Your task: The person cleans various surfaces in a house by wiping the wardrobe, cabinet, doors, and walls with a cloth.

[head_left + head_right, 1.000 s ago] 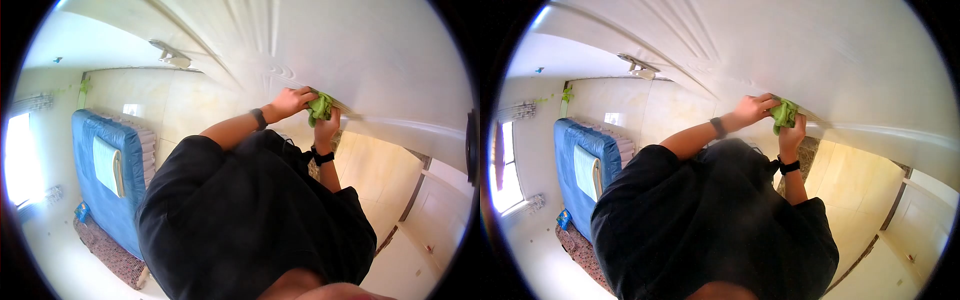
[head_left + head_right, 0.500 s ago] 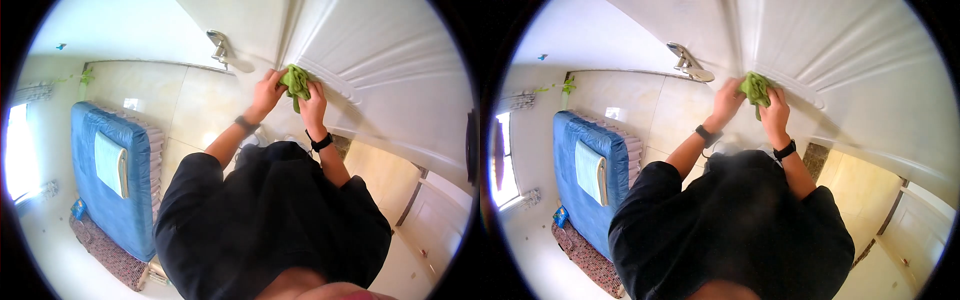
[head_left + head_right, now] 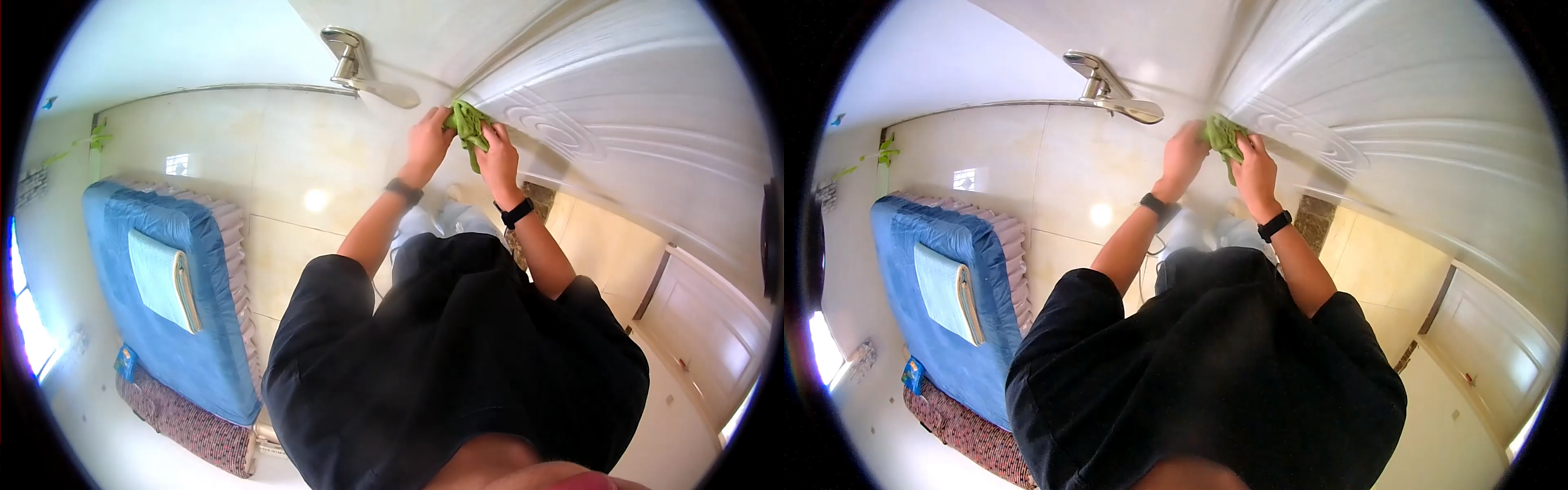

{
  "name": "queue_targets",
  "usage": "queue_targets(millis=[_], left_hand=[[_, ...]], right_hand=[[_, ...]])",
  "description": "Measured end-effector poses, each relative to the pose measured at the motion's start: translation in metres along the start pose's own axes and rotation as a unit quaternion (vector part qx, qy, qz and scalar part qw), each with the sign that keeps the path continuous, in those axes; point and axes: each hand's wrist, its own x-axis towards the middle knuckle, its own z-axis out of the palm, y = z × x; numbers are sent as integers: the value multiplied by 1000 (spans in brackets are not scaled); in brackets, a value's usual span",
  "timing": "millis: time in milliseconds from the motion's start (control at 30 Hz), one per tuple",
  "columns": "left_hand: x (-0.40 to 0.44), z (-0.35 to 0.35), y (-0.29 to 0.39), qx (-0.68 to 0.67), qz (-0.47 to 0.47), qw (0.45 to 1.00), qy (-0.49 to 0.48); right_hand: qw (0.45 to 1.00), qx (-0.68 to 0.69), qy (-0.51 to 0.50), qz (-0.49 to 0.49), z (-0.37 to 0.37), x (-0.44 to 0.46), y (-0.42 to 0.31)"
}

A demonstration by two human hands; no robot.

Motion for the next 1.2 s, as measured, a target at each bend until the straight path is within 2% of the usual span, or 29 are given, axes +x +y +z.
queue_targets(millis=[167,367,500,700,800,933,1033,1133,1200], left_hand=[[-13,29,3,4,9,1000,-10],[-34,88,40,-17,34,999,-17],[-43,116,94,-67,35,997,-14],[-50,150,238,-131,192,970,72],[-58,177,302,-152,248,951,107],[-79,232,303,-145,233,952,133],[-96,266,272,-96,176,973,115],[-112,295,232,-95,-15,993,68],[-119,303,218,-88,-46,993,66]], right_hand=[[1000,-1,-2,20,-4,-16,34],[1000,-5,-20,24,-69,-37,75],[999,3,7,-37,-128,-50,107],[967,80,185,-152,-259,-70,109],[952,93,241,-167,-306,-81,129],[948,81,254,-173,-316,-100,181],[959,116,210,-152,-293,-113,222],[974,81,158,-140,-272,-122,250],[983,86,101,-124,-261,-128,264]])
